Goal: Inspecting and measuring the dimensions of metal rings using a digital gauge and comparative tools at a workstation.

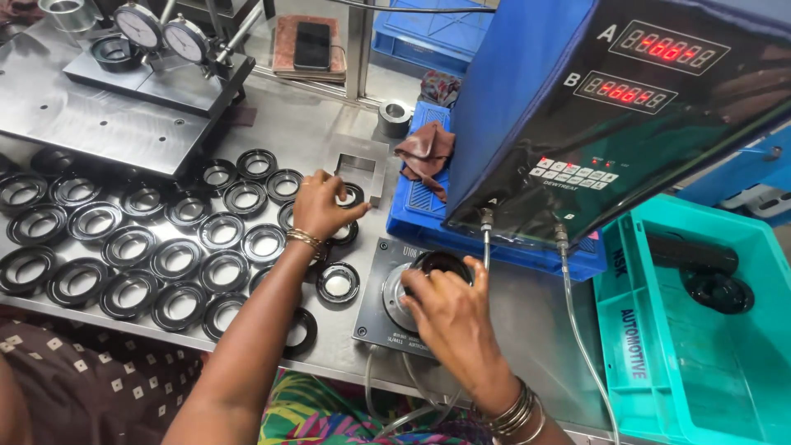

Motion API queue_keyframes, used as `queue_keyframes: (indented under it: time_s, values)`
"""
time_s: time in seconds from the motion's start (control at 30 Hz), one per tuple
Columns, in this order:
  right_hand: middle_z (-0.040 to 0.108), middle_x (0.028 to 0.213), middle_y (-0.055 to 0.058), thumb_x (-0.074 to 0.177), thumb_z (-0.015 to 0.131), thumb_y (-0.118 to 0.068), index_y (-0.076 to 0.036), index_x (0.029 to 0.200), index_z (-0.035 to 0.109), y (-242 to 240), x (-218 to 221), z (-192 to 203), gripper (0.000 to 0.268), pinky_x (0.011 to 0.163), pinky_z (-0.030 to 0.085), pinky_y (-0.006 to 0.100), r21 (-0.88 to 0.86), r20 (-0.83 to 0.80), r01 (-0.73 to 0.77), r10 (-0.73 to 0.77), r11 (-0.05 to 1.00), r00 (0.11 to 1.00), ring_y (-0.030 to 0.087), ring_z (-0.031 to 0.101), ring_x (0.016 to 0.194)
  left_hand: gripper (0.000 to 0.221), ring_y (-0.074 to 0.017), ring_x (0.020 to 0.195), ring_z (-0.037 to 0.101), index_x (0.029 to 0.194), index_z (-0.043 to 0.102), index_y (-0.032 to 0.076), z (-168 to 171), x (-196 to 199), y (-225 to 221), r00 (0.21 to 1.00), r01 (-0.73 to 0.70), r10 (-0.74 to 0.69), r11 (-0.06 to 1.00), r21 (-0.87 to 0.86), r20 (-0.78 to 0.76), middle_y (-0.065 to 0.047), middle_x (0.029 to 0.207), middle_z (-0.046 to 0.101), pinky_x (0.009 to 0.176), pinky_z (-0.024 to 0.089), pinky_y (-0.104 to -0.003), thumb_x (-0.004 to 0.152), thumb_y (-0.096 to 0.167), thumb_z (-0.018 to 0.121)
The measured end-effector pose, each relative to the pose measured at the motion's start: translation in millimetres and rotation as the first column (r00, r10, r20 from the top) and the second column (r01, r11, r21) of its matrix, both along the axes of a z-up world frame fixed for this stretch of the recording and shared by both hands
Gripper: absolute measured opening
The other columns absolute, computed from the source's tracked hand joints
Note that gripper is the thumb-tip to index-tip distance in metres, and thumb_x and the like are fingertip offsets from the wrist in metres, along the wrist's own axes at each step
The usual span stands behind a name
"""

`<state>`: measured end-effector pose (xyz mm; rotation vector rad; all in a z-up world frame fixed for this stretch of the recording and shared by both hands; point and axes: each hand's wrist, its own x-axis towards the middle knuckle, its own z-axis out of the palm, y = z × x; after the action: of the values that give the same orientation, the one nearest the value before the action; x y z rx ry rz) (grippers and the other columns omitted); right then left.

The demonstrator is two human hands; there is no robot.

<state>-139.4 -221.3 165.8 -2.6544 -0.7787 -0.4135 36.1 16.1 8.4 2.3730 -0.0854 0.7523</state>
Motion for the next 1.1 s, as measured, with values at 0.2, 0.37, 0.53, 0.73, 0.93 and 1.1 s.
queue_keyframes:
  time_s: [0.2, 0.37, 0.53, 0.73, 0.93, 1.1]
  values:
    - [0.062, 0.084, 0.006, 0.077, 0.073, -0.009, -0.018, 0.108, 0.070, 7, -9, -8, 0.032, 0.099, 0.040, 0.051, -0.075, 0.125, -0.063, 0.072, 0.995, 0.990, 0.027, 0.064, 0.086, 0.055, -0.0327, 0.099, 0.058, 0.085, 0.071, 0.011, -12, 20, -13, 0.976, 0.085, -0.031, 0.966, 0.245, -0.216, -0.011, 0.097, 0.063, 0.074, 0.050, -0.046, 0.061, 0.058, 0.089]
    - [0.067, 0.092, 0.003, 0.078, 0.084, -0.016, -0.014, 0.103, 0.071, -27, 14, -25, 0.029, 0.083, 0.051, 0.035, 0.370, -0.273, 0.101, 0.004, 0.924, 0.962, 0.020, 0.067, 0.088, 0.041, -0.0364, 0.104, 0.058, 0.088, 0.073, 0.007, -38, 38, -21, 0.994, 0.065, -0.044, 0.972, 0.225, -0.098, -0.015, 0.110, 0.063, 0.081, 0.052, -0.047, 0.066, 0.039, 0.085]
    - [0.067, 0.099, -0.002, 0.081, 0.084, -0.012, -0.010, 0.104, 0.069, -70, 23, -32, 0.028, 0.080, 0.052, 0.024, 0.713, -0.497, 0.348, 0.090, 0.608, 0.863, 0.010, 0.062, 0.092, 0.021, -0.0390, 0.115, 0.057, 0.085, 0.070, 0.000, -72, 54, -23, 0.989, 0.096, -0.068, 0.969, 0.227, -0.130, -0.019, 0.122, 0.060, 0.090, 0.054, -0.045, 0.076, 0.018, 0.077]
    - [0.065, 0.100, -0.001, 0.081, 0.082, -0.007, -0.008, 0.108, 0.065, -93, 14, -33, 0.031, 0.078, 0.049, 0.024, 0.798, -0.529, 0.434, 0.140, 0.419, 0.837, 0.008, 0.060, 0.090, 0.031, -0.0346, 0.113, 0.058, 0.097, 0.070, 0.002, -32, 6, -28, 0.997, 0.020, 0.003, 0.962, 0.273, -0.083, -0.013, 0.113, 0.064, 0.085, 0.050, -0.049, 0.079, 0.027, 0.074]
    - [0.064, 0.106, -0.001, 0.082, 0.081, -0.006, -0.008, 0.109, 0.064, -90, 12, -24, 0.032, 0.084, 0.049, 0.023, 0.829, -0.500, 0.416, 0.162, 0.373, 0.851, 0.008, 0.062, 0.096, 0.027, -0.0307, 0.109, 0.060, 0.085, 0.075, 0.008, -39, -7, -31, 0.987, -0.026, 0.083, 0.928, 0.373, -0.139, -0.011, 0.101, 0.071, 0.083, 0.047, -0.046, 0.079, 0.034, 0.073]
    - [0.065, 0.107, 0.002, 0.083, 0.080, -0.006, -0.007, 0.114, 0.063, -96, 13, -25, 0.036, 0.085, 0.050, 0.025, 0.844, -0.483, 0.404, 0.173, 0.354, 0.858, 0.010, 0.062, 0.097, 0.032, -0.0298, 0.096, 0.064, 0.081, 0.076, 0.007, -26, -14, -34, 0.961, -0.107, 0.201, 0.903, 0.417, -0.189, -0.013, 0.091, 0.073, 0.075, 0.046, -0.045, 0.075, 0.038, 0.074]
